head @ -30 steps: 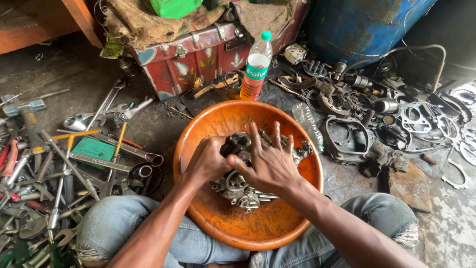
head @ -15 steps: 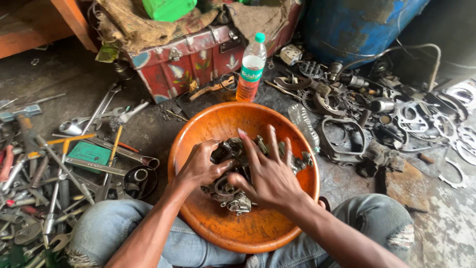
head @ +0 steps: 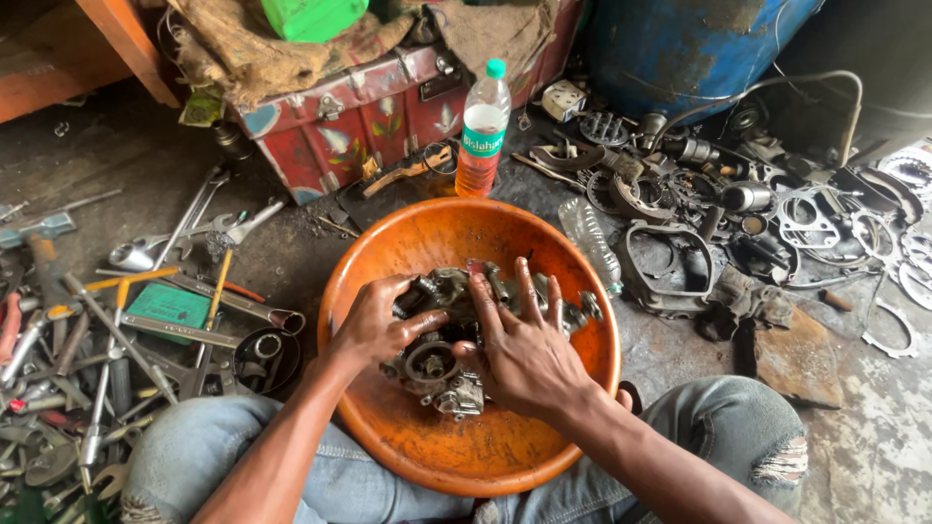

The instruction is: The person scrubs a disassembled engine block with a metal scraper and a brush over an orange basin. They repeatedly turn the engine block to clean different sides and crevices, using the scraper to remove grime and the brush to scrub surfaces.

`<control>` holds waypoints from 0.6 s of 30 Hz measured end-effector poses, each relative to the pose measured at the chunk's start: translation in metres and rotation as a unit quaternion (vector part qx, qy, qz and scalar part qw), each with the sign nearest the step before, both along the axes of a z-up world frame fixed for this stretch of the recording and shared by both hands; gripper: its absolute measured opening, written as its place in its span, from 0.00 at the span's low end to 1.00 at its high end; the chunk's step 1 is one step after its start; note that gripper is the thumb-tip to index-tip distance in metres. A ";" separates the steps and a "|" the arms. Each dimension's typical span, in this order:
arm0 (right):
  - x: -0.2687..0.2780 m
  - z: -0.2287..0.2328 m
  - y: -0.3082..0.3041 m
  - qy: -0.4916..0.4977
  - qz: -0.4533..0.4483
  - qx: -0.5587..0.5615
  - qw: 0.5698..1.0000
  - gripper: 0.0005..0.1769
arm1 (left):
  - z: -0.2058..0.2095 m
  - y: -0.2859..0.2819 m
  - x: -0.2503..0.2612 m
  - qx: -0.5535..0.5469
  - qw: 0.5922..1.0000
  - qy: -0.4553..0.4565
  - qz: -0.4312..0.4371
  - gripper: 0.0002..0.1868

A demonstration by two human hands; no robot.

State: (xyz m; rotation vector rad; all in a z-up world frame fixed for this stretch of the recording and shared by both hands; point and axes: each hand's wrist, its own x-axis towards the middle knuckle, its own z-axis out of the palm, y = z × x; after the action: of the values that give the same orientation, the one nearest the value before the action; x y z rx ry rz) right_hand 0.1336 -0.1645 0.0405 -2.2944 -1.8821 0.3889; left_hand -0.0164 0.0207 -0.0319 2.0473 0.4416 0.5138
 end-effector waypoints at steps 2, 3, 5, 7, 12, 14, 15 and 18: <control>0.003 -0.006 -0.007 -0.041 0.026 0.026 0.998 0.52 | 0.008 -0.005 0.006 0.004 0.999 0.041 0.027 0.32; 0.005 -0.009 -0.010 -0.062 0.035 0.042 0.997 0.52 | 0.012 -0.005 0.010 0.009 0.997 0.062 0.036 0.32; 0.009 -0.014 -0.021 -0.090 0.075 0.152 0.981 0.49 | 0.016 -0.010 0.010 -0.071 0.997 0.032 0.021 0.29; 0.010 -0.018 -0.024 -0.078 0.080 0.160 0.981 0.45 | 0.018 -0.014 0.008 -0.118 0.993 0.015 0.021 0.28; 0.016 -0.029 -0.027 -0.082 0.076 0.039 0.993 0.55 | 0.022 -0.018 0.005 -0.119 0.990 0.060 0.053 0.25; 0.016 -0.037 -0.029 -0.110 0.113 0.114 0.981 0.54 | 0.021 -0.017 0.002 -0.157 0.984 0.072 0.042 0.27; 0.017 -0.041 -0.030 -0.124 0.132 0.150 0.972 0.53 | 0.019 -0.016 0.002 -0.177 0.981 0.076 0.037 0.28; 0.021 -0.052 -0.028 -0.137 0.152 0.190 0.960 0.49 | 0.008 -0.008 0.005 -0.062 0.996 0.047 0.050 0.35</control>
State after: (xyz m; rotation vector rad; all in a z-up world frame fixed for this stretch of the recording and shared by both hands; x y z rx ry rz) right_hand 0.1547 -0.1922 -0.0111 -1.8862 -2.2132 -0.2575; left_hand -0.0114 0.0125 -0.0240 1.9429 0.6204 0.4413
